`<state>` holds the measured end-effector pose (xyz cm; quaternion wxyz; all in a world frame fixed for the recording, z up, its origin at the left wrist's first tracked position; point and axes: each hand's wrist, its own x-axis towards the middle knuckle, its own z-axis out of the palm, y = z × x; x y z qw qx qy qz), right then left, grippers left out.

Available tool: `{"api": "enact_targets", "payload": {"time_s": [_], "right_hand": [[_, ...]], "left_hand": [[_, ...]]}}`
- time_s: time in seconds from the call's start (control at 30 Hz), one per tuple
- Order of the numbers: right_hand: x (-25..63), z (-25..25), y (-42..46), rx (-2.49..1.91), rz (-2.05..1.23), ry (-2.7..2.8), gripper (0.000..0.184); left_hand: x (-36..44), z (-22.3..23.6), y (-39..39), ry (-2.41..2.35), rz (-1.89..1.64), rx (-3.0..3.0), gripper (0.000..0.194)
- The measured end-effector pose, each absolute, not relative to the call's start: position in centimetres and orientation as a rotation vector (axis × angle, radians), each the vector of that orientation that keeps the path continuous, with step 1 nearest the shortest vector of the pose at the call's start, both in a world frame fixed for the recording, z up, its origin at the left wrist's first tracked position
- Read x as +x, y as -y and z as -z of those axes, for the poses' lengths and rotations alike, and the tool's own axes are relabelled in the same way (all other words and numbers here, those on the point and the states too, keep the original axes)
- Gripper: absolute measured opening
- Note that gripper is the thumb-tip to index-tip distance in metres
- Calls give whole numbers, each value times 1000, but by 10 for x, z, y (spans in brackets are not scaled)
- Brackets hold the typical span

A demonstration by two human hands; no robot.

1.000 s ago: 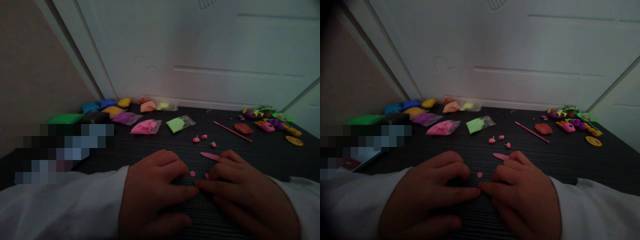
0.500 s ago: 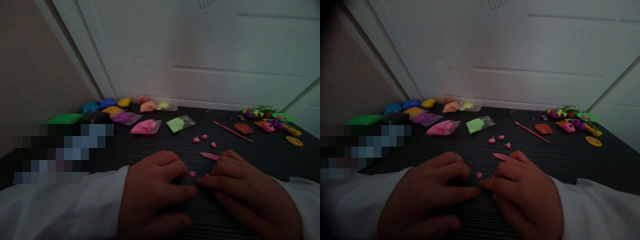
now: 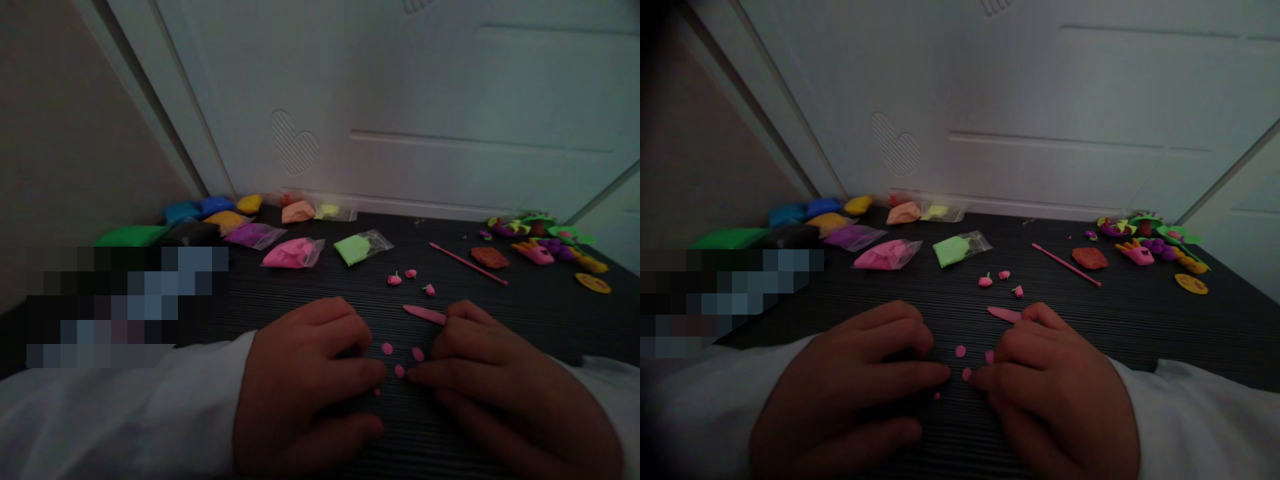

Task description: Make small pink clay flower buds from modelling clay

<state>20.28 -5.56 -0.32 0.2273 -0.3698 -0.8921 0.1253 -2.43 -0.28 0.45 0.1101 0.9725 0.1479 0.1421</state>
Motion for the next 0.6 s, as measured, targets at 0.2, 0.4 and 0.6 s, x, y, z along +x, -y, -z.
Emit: {"api": "enact_targets", "payload": {"time_s": [0.2, 0.4, 0.6], "right_hand": [[201, 4, 55, -1048, -319, 2482, 32], [199, 2, 55, -1076, -262, 2538, 29], [198, 2, 55, -1082, -239, 2551, 25]], "left_hand": [[-23, -4, 3, -452, -356, 2845, 32], [-22, -4, 3, -448, -324, 2836, 40], [-21, -4, 2, -466, -275, 2830, 42]]}}
